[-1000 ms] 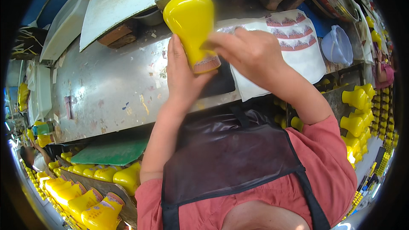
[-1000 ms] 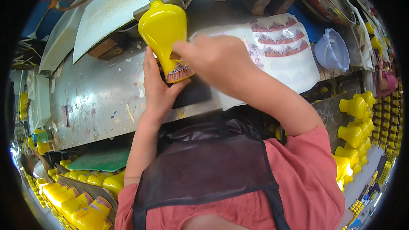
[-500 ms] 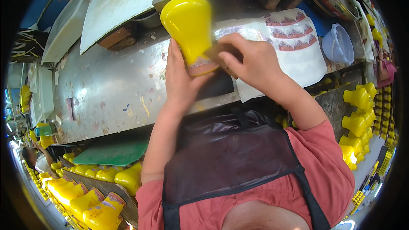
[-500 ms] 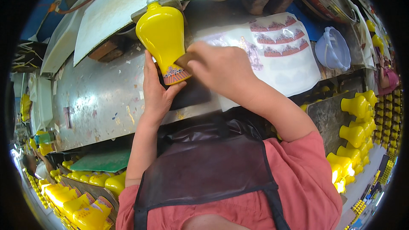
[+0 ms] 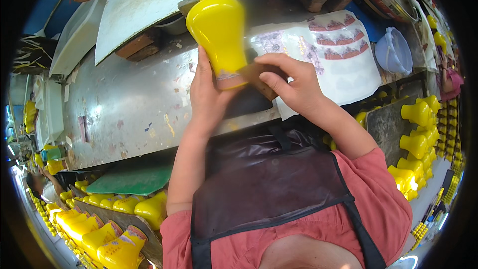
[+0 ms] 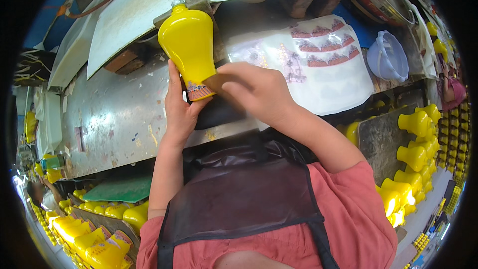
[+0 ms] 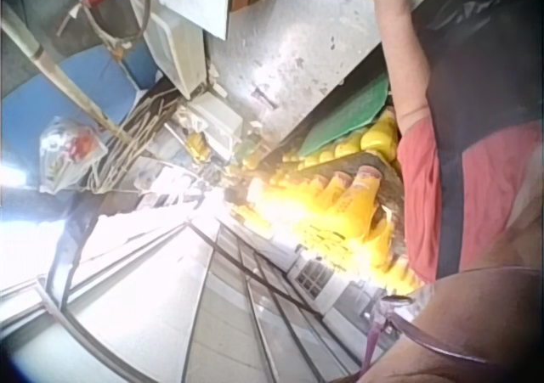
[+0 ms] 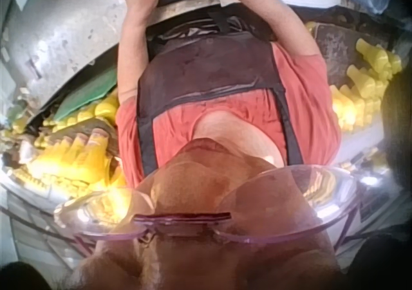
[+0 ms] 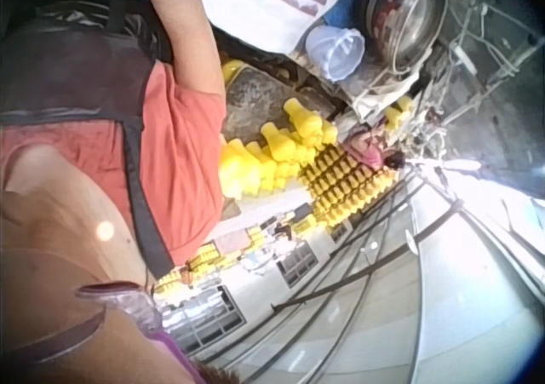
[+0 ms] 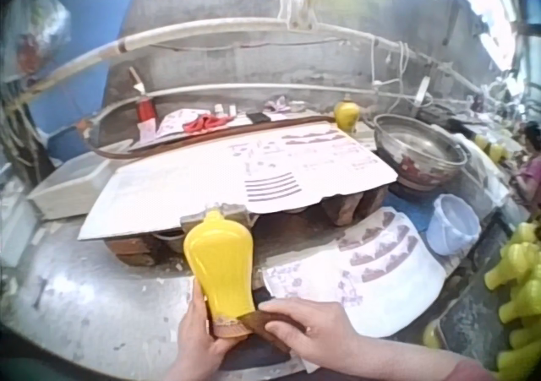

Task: The person picks up a yellow plastic container and applies a printed label to its surface. They smooth the label with their fingers to remove air bubbles and ensure adhesion, then place the labeled container back on the work surface.

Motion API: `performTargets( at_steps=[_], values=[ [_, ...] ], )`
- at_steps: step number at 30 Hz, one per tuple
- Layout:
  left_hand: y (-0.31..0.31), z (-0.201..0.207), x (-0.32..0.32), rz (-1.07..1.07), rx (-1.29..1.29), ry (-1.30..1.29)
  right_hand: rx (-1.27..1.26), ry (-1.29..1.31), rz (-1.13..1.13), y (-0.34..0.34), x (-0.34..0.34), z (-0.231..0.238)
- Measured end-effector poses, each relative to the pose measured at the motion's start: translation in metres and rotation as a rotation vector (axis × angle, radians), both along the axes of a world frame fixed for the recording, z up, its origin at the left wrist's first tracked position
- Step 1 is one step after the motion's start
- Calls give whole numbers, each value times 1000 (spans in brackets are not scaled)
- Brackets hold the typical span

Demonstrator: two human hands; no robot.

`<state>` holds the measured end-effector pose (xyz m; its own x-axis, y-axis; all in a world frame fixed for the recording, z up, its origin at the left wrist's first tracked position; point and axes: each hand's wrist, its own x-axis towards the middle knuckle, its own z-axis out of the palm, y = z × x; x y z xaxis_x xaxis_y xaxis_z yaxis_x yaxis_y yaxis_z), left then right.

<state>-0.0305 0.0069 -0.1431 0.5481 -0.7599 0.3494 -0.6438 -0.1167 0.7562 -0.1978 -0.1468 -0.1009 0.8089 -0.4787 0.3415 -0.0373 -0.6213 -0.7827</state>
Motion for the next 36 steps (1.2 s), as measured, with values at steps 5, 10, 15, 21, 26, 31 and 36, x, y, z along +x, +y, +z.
performTargets(
  at_steps=[5,10,15,21,26,31,36],
  values=[
    [5,-1,5,-45,1,56,-472,21,43,-12,26,19],
    [4,0,5,-22,11,45,-384,-114,39,-13,38,32],
    [2,0,1,10,-7,-23,-382,-19,110,-17,47,27],
    [2,-3,3,15,-2,-11,-323,-239,-50,4,32,11],
    [1,5,-1,30,-34,143,-392,-359,139,30,10,0],
    [6,17,-4,53,-99,26,-455,-153,-58,21,10,8],
    [19,14,4,-125,-112,159,-600,-288,241,28,8,20]
  ],
)
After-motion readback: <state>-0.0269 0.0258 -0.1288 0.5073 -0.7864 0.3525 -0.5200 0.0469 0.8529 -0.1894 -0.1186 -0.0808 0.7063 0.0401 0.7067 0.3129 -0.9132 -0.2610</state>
